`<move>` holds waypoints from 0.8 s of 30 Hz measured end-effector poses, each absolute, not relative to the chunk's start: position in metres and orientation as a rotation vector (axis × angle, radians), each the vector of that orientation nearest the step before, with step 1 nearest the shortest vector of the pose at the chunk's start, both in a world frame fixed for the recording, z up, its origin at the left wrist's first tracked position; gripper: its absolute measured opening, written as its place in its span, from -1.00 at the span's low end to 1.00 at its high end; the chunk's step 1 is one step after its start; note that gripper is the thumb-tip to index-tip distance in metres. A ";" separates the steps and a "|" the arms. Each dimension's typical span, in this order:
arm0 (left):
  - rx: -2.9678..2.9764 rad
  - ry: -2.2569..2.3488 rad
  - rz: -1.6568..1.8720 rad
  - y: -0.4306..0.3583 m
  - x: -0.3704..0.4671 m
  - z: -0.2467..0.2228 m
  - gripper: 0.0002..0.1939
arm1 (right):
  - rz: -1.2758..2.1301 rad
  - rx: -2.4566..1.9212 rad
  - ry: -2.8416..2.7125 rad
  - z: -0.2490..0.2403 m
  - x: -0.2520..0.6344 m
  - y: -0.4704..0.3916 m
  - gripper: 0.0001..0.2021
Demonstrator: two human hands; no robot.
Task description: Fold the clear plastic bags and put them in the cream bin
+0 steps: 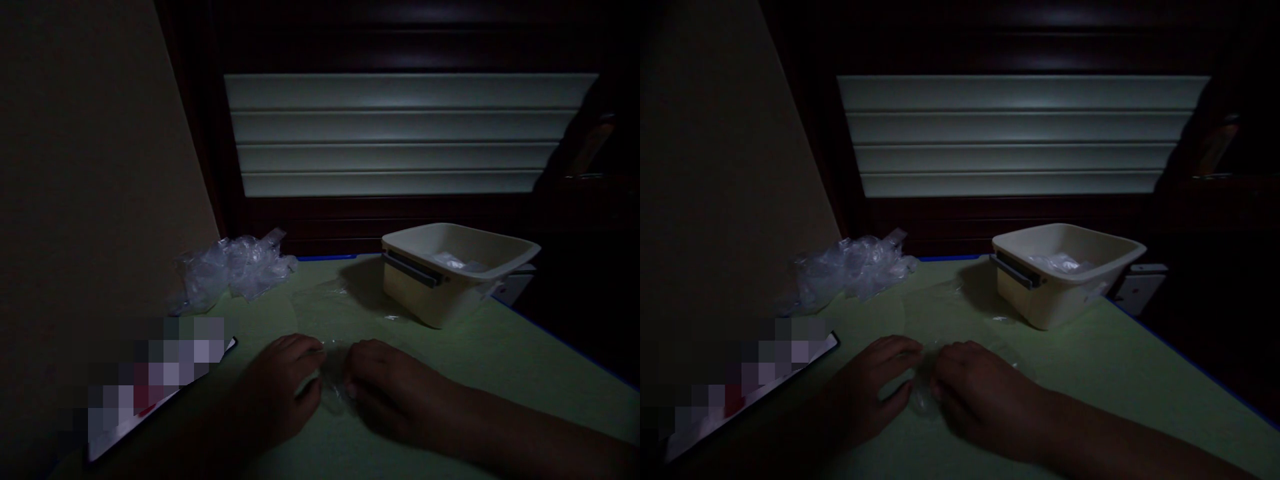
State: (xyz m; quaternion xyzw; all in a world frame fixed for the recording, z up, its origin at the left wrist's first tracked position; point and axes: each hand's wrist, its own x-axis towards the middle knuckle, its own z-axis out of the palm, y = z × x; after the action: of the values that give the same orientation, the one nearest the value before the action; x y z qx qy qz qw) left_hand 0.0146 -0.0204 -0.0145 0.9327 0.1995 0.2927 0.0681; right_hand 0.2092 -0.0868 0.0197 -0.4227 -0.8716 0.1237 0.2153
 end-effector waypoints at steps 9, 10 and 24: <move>2.749 0.536 0.825 -0.016 0.017 -0.011 -0.89 | 0.499 -1.088 -2.326 0.018 0.210 -0.087 -0.87; 2.772 0.510 0.835 -0.015 0.017 -0.011 -0.94 | 0.504 -1.081 -2.325 0.018 0.210 -0.087 -0.86; 2.828 0.398 0.901 -0.017 0.019 -0.011 -0.85 | 0.473 -1.232 -2.376 0.011 0.208 -0.085 -0.87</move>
State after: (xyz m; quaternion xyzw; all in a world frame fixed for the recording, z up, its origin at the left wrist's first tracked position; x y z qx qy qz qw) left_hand 0.0191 -0.0166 -0.0114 0.9418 0.1327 0.3002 0.0733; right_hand 0.2076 -0.0848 0.0109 -0.4432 -0.8547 0.1700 0.2101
